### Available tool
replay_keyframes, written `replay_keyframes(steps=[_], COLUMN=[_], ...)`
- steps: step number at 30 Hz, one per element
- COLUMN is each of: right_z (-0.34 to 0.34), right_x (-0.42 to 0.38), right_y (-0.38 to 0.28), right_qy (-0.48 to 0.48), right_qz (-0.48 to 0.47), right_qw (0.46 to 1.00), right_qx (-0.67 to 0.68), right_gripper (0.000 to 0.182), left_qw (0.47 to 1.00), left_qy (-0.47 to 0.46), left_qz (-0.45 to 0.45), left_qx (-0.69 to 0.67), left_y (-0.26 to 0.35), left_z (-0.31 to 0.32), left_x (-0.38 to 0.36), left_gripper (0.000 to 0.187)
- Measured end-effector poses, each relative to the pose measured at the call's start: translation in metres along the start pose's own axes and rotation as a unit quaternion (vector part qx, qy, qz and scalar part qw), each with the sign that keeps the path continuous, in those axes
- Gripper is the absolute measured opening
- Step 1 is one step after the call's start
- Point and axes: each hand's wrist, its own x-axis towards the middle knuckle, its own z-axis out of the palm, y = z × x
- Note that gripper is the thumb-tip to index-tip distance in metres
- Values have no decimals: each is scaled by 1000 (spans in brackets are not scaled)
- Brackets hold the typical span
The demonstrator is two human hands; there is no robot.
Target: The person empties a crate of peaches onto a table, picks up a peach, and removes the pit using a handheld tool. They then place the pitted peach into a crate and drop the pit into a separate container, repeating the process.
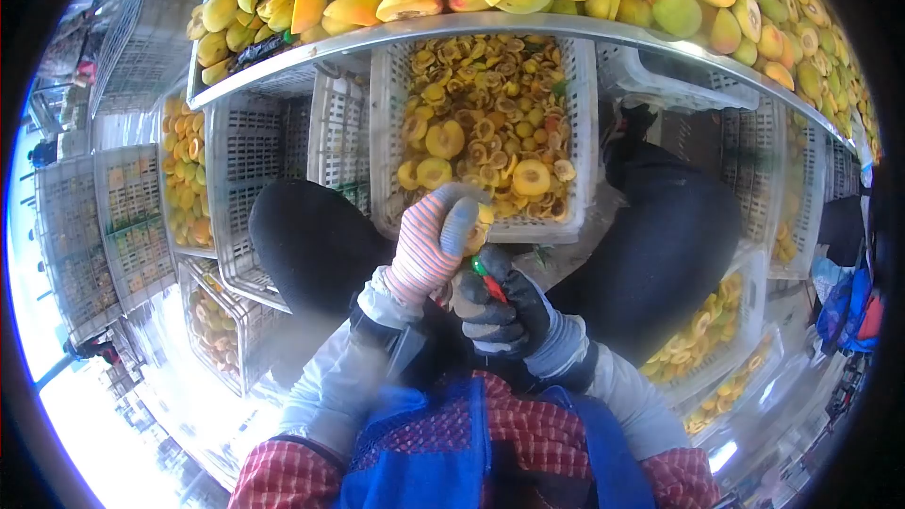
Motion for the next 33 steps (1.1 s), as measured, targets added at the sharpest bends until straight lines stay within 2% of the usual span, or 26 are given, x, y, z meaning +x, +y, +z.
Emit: replay_keyframes(steps=[1,4,5,7,9,10,12,13,14,15,16,17,18,21,22,24,25,26,27,28,30,33], right_z=[-1,-3,-3,-4,4,7,-3,-9,-11,-12,-11,1,-1,-7,-6,-1,4,8,10,9,4,0], right_x=[1,5,7,10,10,10,10,8,6,5,5,6,6,6,6,7,5,2,0,-1,-6,-6], right_y=[1,1,0,0,-2,-2,-5,-7,-6,-4,-5,-4,-6,-11,-9,-6,-10,-14,-18,-22,-27,-29], right_qy=[-17,-79,-95,-128,-135,-138,-48,-3,18,42,64,113,107,73,64,47,61,73,86,83,78,145], right_qz=[15,28,30,33,10,1,-33,-53,-52,-49,-42,-63,-63,-78,-120,-198,-202,-207,-213,-219,-231,-257], right_qw=[999,991,989,986,989,990,998,998,998,998,996,986,984,982,972,943,945,946,947,949,950,935], right_qx=[31,108,106,106,56,32,29,27,7,-15,-40,-101,-124,-156,-192,-263,-250,-237,-223,-213,-193,-196], right_gripper=[50,49,48,47,47,46,46,46,46,46,46,45,45,46,45,44,42,41,39,38,35,40], left_qw=[999,998,977,919,834,888,946,921,887,860,897,833,805,722,791,887,907,933,892,870,857,898], left_qy=[-9,-38,2,32,52,123,249,312,410,466,432,412,350,312,265,107,-4,-23,-101,-189,-191,-148], left_qz=[17,-29,-97,-184,-251,-185,-43,1,15,59,26,13,-42,52,67,6,-66,-15,-94,-177,-197,-162], left_qx=[38,-29,-189,-347,-489,-402,-200,-233,-209,-201,88,369,477,615,547,448,415,359,430,419,437,382], left_y=[0,3,-1,-6,-18,-23,-27,9,33,25,20,15,33,32,10,6,9,-41,-47,-20,-58,-79], left_z=[-3,-4,7,17,21,19,-1,-23,-49,-92,-138,-183,-193,-186,-174,-100,-46,-8,31,62,106,113], left_x=[0,0,-4,-7,-10,-16,-25,-28,-27,-28,-26,-24,-13,11,17,44,67,74,90,104,111,114], left_gripper=[43,45,44,42,45,45,45,43,40,30,25,25,28,27,27,29,31,35,42,48,54,54])
